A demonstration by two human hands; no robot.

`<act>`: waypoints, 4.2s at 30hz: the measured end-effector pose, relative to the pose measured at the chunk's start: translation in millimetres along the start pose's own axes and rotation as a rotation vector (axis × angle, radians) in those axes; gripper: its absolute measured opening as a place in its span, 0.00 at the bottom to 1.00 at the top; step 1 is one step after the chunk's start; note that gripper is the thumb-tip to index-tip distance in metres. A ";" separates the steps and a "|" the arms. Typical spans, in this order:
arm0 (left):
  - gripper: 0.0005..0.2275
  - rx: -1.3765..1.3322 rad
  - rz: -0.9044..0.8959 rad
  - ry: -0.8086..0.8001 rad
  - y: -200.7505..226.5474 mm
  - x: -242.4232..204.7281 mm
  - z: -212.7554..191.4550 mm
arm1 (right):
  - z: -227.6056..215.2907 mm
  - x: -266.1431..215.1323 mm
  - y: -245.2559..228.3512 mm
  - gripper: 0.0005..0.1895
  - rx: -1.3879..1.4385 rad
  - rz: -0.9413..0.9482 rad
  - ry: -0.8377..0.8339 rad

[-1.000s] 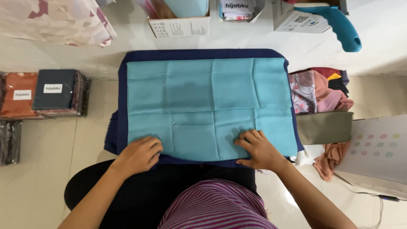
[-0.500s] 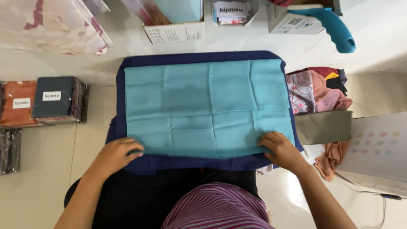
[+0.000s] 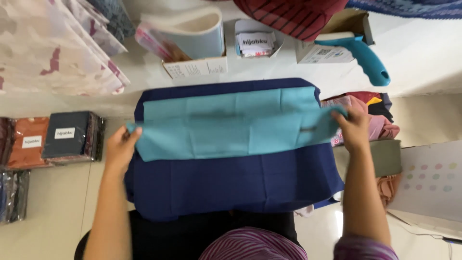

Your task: Cleaning a hijab with a lint roller and folding it neatly

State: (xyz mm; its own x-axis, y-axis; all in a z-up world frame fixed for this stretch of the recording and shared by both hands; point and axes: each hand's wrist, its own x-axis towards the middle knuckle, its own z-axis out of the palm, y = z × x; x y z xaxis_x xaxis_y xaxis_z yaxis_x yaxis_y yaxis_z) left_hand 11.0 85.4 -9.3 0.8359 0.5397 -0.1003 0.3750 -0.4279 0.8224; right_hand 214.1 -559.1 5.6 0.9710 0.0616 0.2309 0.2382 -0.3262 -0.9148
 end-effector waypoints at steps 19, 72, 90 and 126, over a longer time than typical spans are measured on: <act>0.11 0.528 0.344 0.498 30.8 42.0 71.3 | 112.1 52.7 42.4 0.09 -1.077 -0.032 0.264; 0.14 0.870 0.667 0.240 39.8 24.6 80.9 | 82.6 24.3 0.6 0.25 -0.900 -0.200 -0.123; 0.08 0.750 0.821 0.229 31.4 89.8 53.6 | 112.0 77.6 -10.4 0.12 -0.769 -0.707 -0.097; 0.11 0.577 -0.224 -0.777 -3.7 -124.6 -28.9 | -19.4 -112.3 -88.3 0.10 -0.773 0.209 -0.755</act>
State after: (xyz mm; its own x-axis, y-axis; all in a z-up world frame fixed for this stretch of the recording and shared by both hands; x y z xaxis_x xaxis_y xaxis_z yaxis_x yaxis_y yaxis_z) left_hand -106.1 40.7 16.3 0.6747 0.1144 -0.7291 0.5219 -0.7724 0.3618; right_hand 83.6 -555.5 66.9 0.8154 0.4111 -0.4076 0.2471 -0.8839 -0.3971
